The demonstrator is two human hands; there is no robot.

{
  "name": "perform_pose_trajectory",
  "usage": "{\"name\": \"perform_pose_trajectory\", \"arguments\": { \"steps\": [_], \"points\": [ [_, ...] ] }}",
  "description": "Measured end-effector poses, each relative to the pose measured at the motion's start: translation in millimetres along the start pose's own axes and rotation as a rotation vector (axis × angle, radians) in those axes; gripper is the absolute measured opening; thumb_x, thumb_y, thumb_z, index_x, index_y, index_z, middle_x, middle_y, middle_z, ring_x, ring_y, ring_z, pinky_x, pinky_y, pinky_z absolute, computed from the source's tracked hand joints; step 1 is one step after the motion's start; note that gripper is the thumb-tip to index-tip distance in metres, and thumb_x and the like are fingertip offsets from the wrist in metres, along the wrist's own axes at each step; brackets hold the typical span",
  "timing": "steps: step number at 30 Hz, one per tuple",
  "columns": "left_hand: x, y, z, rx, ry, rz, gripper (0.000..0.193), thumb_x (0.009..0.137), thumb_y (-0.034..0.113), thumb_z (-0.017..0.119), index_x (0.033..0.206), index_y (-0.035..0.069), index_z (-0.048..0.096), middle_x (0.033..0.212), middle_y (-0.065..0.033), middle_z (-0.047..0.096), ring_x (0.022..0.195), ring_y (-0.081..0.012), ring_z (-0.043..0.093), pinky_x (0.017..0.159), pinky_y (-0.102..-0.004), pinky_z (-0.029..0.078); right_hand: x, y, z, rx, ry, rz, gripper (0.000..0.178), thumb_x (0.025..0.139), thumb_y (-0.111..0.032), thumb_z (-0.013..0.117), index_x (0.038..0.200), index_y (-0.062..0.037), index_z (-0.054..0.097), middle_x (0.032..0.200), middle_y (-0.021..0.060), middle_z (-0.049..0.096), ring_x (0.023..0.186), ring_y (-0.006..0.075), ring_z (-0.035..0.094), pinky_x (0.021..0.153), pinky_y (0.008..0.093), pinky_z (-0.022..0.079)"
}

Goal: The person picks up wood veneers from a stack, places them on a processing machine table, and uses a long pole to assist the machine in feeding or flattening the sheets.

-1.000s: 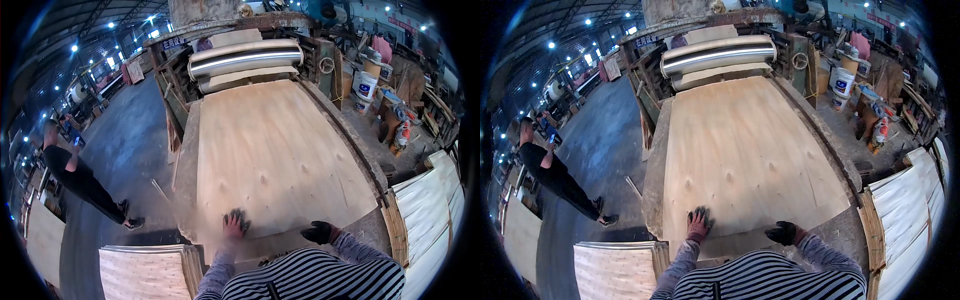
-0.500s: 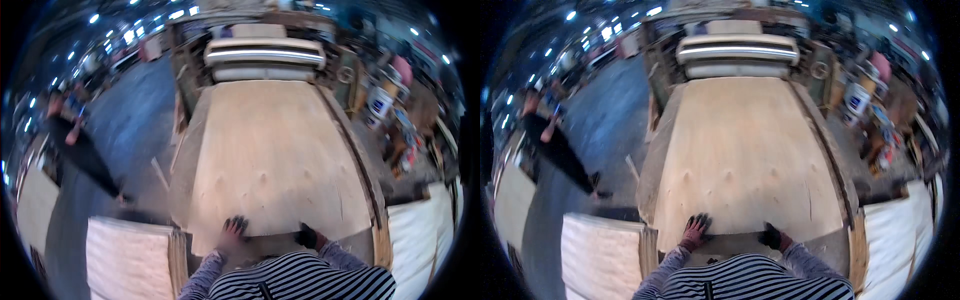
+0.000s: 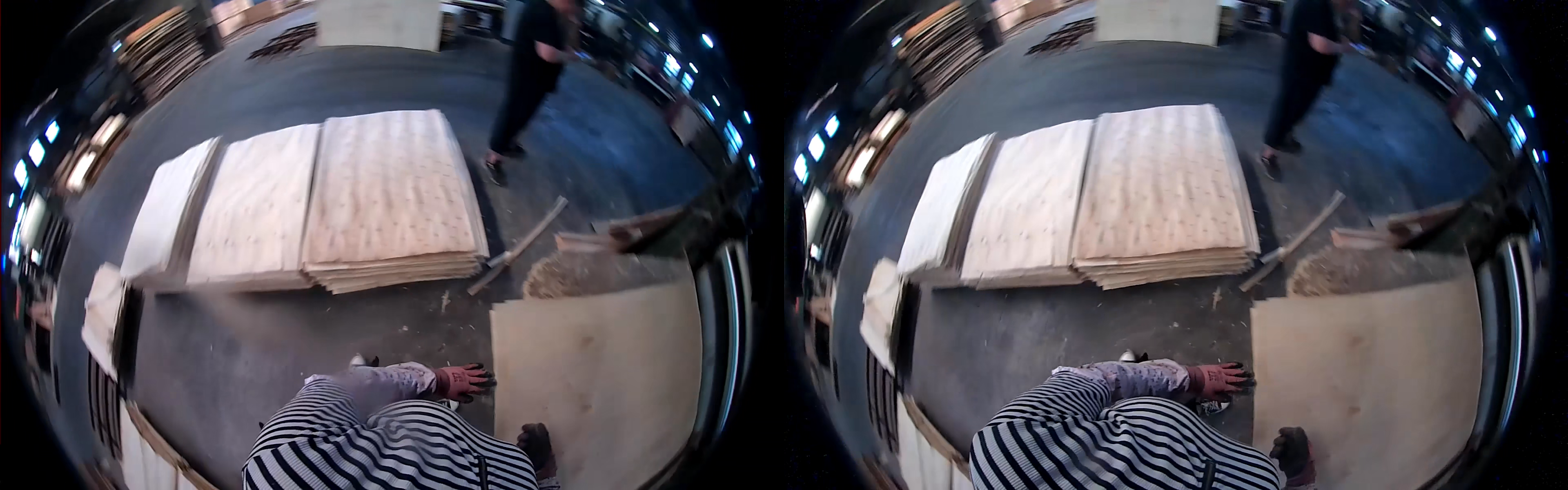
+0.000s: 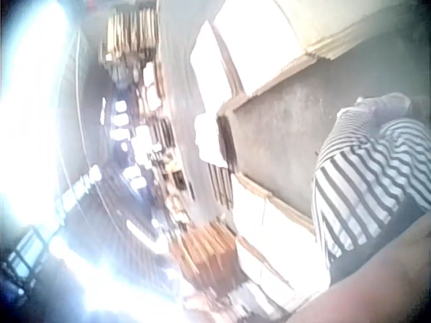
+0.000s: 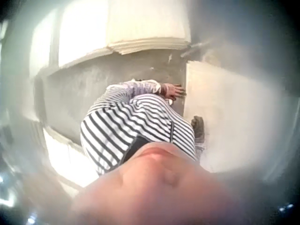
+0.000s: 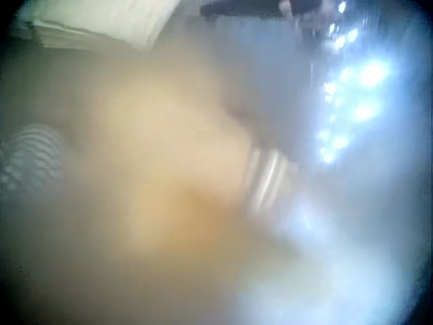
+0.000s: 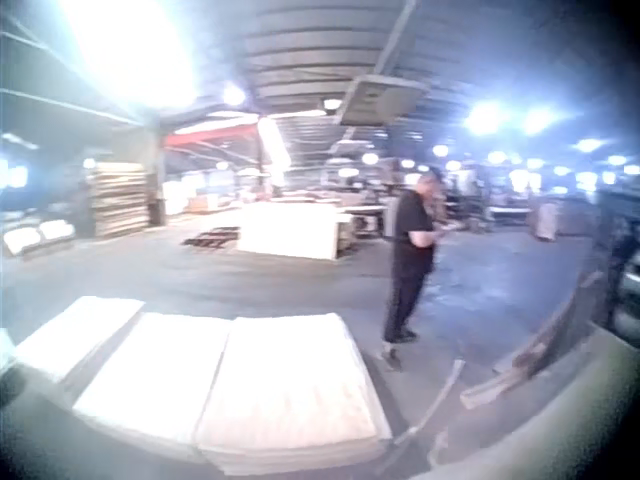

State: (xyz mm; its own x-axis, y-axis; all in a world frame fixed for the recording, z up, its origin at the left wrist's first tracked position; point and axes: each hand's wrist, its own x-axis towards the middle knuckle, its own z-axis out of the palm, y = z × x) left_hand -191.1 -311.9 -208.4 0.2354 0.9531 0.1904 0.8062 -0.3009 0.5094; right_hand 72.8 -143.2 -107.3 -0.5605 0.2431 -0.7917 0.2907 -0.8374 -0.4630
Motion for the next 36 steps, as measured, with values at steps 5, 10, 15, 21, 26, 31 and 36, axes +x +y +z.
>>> {"name": "perform_pose_trajectory", "arguments": {
  "steps": [5,10,15,21,26,31,36],
  "points": [
    [-139,-26,6,-0.12,-0.406,-0.646,0.054,0.073,0.036,0.053,0.122,0.016,0.043,0.12,-0.0106,0.048,0.112,-0.0279,0.043,0.095,-0.0439,0.032,72,31,105,0.243,-0.544,0.167,0.02,0.087,-0.035,0.041,0.088,-0.0162,0.046,0.073,-0.0005,0.044,0.064,0.0137,0.042,0.058,0.0293,0.037],
    [-354,-24,3,-0.204,-0.331,-1.118,0.044,0.073,0.041,0.05,0.111,0.018,0.054,0.112,-0.0073,0.055,0.104,-0.0251,0.052,0.084,-0.0424,0.042,164,140,215,-0.083,-0.69,0.283,0.023,0.089,-0.034,0.039,0.098,-0.0155,0.05,0.089,0.0032,0.051,0.08,0.0203,0.045,0.072,0.0338,0.04],
    [-536,30,-16,-0.352,-0.224,-1.534,0.051,0.074,0.041,0.05,0.117,0.014,0.048,0.107,-0.0128,0.057,0.102,-0.0285,0.053,0.085,-0.0406,0.041,183,198,395,-0.239,-0.73,0.41,0.017,0.089,-0.029,0.043,0.089,-0.0123,0.046,0.079,0.0017,0.043,0.072,0.016,0.041,0.067,0.0296,0.036],
    [-634,34,2,-0.719,0.374,-1.537,0.06,0.076,0.046,0.049,0.124,0.012,0.042,0.114,-0.0162,0.053,0.106,-0.0312,0.049,0.091,-0.0361,0.036,234,273,593,-0.324,-0.956,0.699,0.015,0.088,-0.023,0.045,0.088,-0.008,0.047,0.077,0.0044,0.043,0.073,0.0164,0.042,0.067,0.0314,0.035],
    [-732,24,-12,-0.935,0.988,-1.412,0.061,0.078,0.044,0.054,0.126,0.01,0.039,0.119,-0.0103,0.05,0.109,-0.021,0.047,0.091,-0.0299,0.035,351,377,739,-0.428,-0.959,0.876,0.028,0.088,-0.022,0.046,0.107,-0.002,0.05,0.103,0.0145,0.055,0.099,0.0255,0.05,0.087,0.0392,0.041],
    [-902,36,-11,-0.96,1.686,-1.536,0.057,0.08,0.038,0.056,0.125,0.007,0.041,0.12,-0.0061,0.05,0.109,-0.0162,0.046,0.092,-0.0271,0.033,382,534,913,-0.699,-0.695,0.717,0.027,0.083,-0.024,0.052,0.102,-0.0048,0.055,0.106,0.0149,0.056,0.099,0.0309,0.052,0.092,0.0452,0.039],
    [-1063,114,-24,-0.635,1.503,-2.245,0.052,0.08,0.04,0.052,0.119,0.005,0.047,0.105,-0.0107,0.058,0.098,-0.0214,0.053,0.081,-0.0295,0.04,401,667,1035,-0.523,-1.051,1.162,0.014,0.085,-0.019,0.048,0.075,-0.0103,0.053,0.075,0.0041,0.052,0.088,0.0216,0.051,0.088,0.037,0.039]
  ]
}}
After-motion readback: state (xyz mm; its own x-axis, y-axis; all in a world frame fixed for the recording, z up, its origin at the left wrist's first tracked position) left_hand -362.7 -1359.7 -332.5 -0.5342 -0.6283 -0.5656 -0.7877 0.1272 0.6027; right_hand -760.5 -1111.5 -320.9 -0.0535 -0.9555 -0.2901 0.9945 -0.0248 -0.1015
